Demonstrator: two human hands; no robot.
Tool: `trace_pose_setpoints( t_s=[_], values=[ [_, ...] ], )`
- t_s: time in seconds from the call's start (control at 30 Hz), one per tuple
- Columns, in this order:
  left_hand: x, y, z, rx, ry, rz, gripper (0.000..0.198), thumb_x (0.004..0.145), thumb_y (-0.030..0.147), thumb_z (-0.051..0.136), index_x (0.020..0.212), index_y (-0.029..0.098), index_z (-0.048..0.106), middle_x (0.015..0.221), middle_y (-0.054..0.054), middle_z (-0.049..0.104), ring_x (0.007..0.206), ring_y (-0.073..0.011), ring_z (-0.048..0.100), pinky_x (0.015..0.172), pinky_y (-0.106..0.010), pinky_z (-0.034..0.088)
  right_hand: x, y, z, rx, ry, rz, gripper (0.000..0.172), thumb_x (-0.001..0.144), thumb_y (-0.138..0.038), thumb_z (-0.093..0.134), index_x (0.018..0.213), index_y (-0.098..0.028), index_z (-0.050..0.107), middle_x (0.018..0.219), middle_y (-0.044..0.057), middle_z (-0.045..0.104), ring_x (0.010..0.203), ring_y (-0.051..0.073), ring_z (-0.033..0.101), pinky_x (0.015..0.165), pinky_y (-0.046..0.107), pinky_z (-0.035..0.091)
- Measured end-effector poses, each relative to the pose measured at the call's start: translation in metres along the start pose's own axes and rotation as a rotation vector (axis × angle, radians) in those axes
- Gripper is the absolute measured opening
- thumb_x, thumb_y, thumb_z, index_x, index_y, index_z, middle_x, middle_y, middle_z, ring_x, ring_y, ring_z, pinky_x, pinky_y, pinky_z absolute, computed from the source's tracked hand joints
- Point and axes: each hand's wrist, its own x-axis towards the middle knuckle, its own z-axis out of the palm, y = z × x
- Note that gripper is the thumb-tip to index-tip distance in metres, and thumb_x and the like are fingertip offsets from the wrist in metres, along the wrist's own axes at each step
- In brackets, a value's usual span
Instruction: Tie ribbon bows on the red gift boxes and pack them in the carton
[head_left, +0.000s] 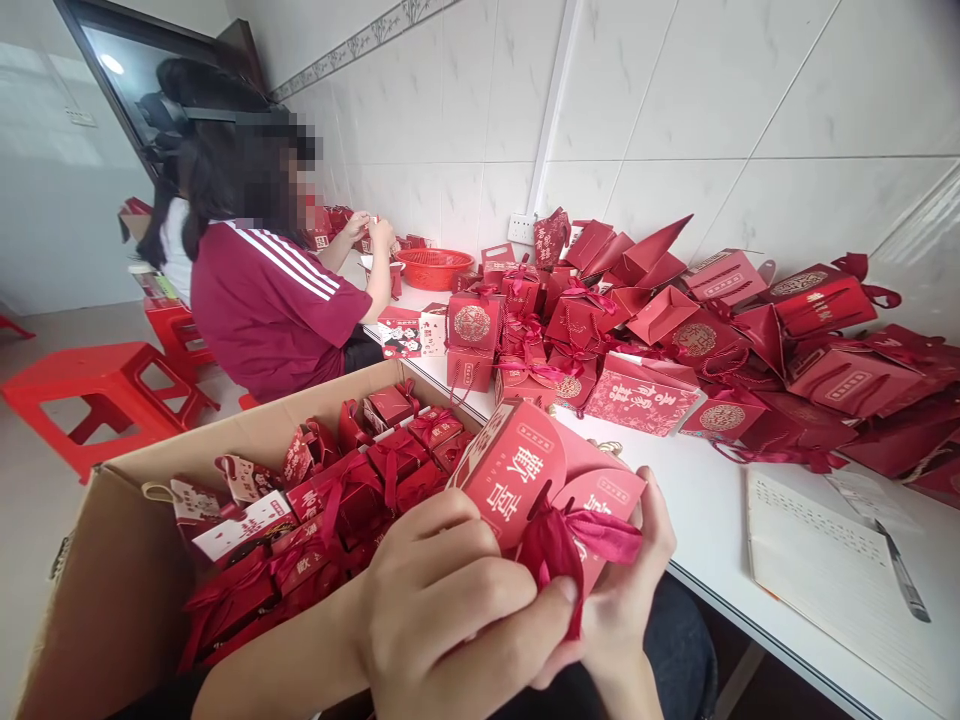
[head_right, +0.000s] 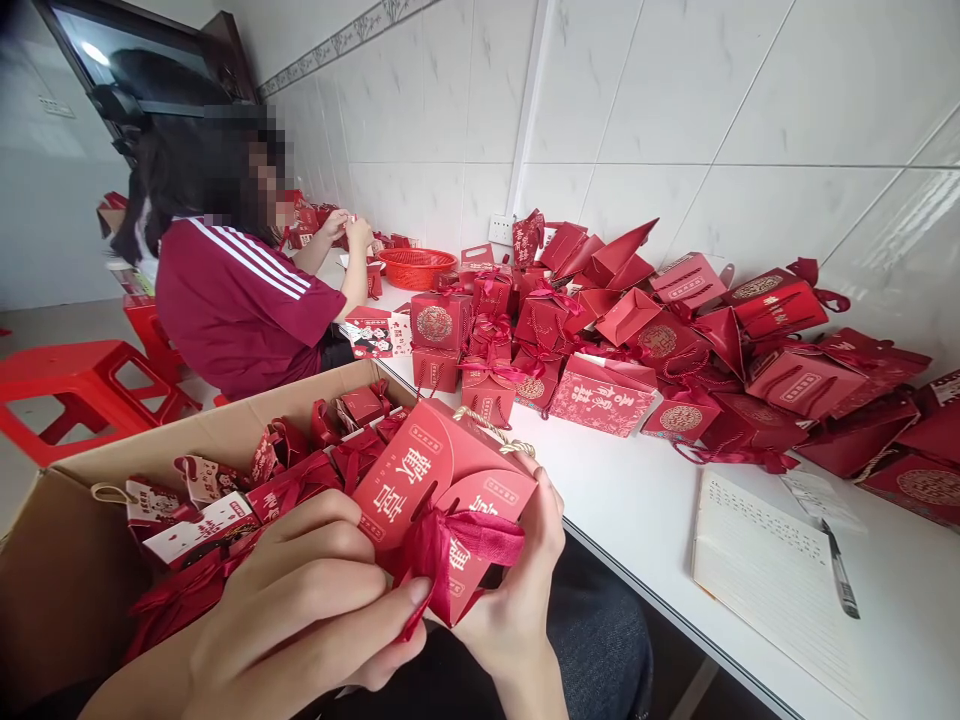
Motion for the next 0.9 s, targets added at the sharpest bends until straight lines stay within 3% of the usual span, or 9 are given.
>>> trace_pose_setpoints(
  t_s=[0.13, 0.27, 0.33, 0.4, 0.47, 0.53, 0.67, 0.8, 0.9],
  values=[
    [-0.001, -0.008, -0.008, -0.059, 0.029, 0.005, 0.014, 0.086, 0.027, 0.051, 0.095, 0.022, 0.061, 0.063, 0.002, 0.061, 0.058, -0.0129, 0.059, 0.058, -0.031, 0.051, 0.004, -0.003, 0.001, 0.047, 0.048, 0.133, 0.095, 0.063, -0.050, 0.070, 0.140, -0.022, 0.022, 0.138, 0.015, 0.034, 0.125, 0.035, 0.039, 0.097, 0.056, 0.036],
    [-0.010, -0.031, -0.006, -0.188, 0.204, -0.184, 0.024, 0.089, 0.028, 0.040, 0.104, 0.025, 0.059, 0.087, -0.004, 0.064, 0.088, -0.0196, 0.062, 0.078, -0.039, 0.052, 0.018, -0.011, 0.001, 0.642, -0.054, 0.758, 0.070, 0.081, -0.067, 0.031, 0.135, -0.023, 0.034, 0.128, 0.015, 0.050, 0.109, 0.032, 0.055, 0.084, 0.056, 0.047],
    [-0.014, -0.041, 0.001, -0.248, 0.097, -0.388, 0.030, 0.085, 0.028, 0.048, 0.114, 0.023, 0.055, 0.111, -0.007, 0.060, 0.106, -0.0231, 0.056, 0.090, -0.041, 0.048, 0.021, -0.014, 0.001, 0.921, -0.154, 1.056, 0.071, 0.081, -0.070, 0.021, 0.129, -0.022, 0.042, 0.121, 0.014, 0.056, 0.100, 0.031, 0.061, 0.076, 0.056, 0.050],
    [-0.015, -0.046, 0.009, -0.288, -0.091, -0.601, 0.052, 0.080, 0.034, 0.058, 0.128, 0.021, 0.044, 0.130, -0.011, 0.048, 0.121, -0.0273, 0.045, 0.099, -0.043, 0.041, 0.019, -0.015, 0.001, 1.062, -0.215, 1.208, 0.070, 0.080, -0.070, 0.026, 0.123, -0.020, 0.049, 0.117, 0.014, 0.060, 0.094, 0.028, 0.063, 0.075, 0.054, 0.051],
    [-0.014, -0.046, 0.016, -0.346, -0.224, -0.747, 0.066, 0.076, 0.038, 0.062, 0.134, 0.020, 0.034, 0.137, -0.012, 0.041, 0.126, -0.0289, 0.040, 0.102, -0.044, 0.038, 0.014, -0.014, 0.002, 1.118, -0.230, 1.234, 0.066, 0.080, -0.069, 0.031, 0.120, -0.020, 0.052, 0.114, 0.014, 0.061, 0.093, 0.026, 0.063, 0.077, 0.052, 0.051],
    [-0.011, -0.043, 0.022, -0.435, -0.272, -0.820, 0.064, 0.078, 0.039, 0.061, 0.133, 0.020, 0.035, 0.136, -0.012, 0.043, 0.125, -0.0278, 0.042, 0.101, -0.042, 0.039, 0.009, -0.013, 0.004, 1.135, -0.218, 1.221, 0.062, 0.080, -0.067, 0.035, 0.119, -0.023, 0.053, 0.114, 0.013, 0.062, 0.094, 0.026, 0.063, 0.079, 0.052, 0.050],
    [-0.007, -0.040, 0.025, -0.518, -0.177, -0.858, 0.067, 0.077, 0.036, 0.062, 0.135, 0.024, 0.031, 0.136, -0.011, 0.044, 0.121, -0.0256, 0.046, 0.097, -0.038, 0.044, 0.006, -0.013, 0.007, 1.185, -0.185, 1.273, 0.060, 0.081, -0.066, 0.033, 0.115, -0.022, 0.056, 0.114, 0.012, 0.062, 0.094, 0.024, 0.064, 0.076, 0.047, 0.053],
    [-0.004, -0.041, 0.023, -0.499, -0.131, -0.850, 0.036, 0.084, 0.035, 0.053, 0.118, 0.023, 0.051, 0.126, -0.006, 0.054, 0.112, -0.0211, 0.054, 0.093, -0.033, 0.046, 0.009, -0.016, 0.006, 1.198, -0.179, 1.305, 0.061, 0.083, -0.064, 0.030, 0.114, -0.020, 0.057, 0.112, 0.012, 0.064, 0.090, 0.024, 0.065, 0.072, 0.045, 0.055],
    [-0.005, -0.046, 0.022, -0.480, -0.062, -0.869, 0.028, 0.088, 0.037, 0.045, 0.105, 0.020, 0.061, 0.115, -0.006, 0.062, 0.108, -0.0210, 0.056, 0.094, -0.034, 0.045, 0.006, -0.016, 0.005, 1.122, -0.193, 1.287, 0.063, 0.082, -0.066, 0.030, 0.114, -0.019, 0.056, 0.108, 0.013, 0.065, 0.089, 0.027, 0.065, 0.070, 0.051, 0.054]
  ],
)
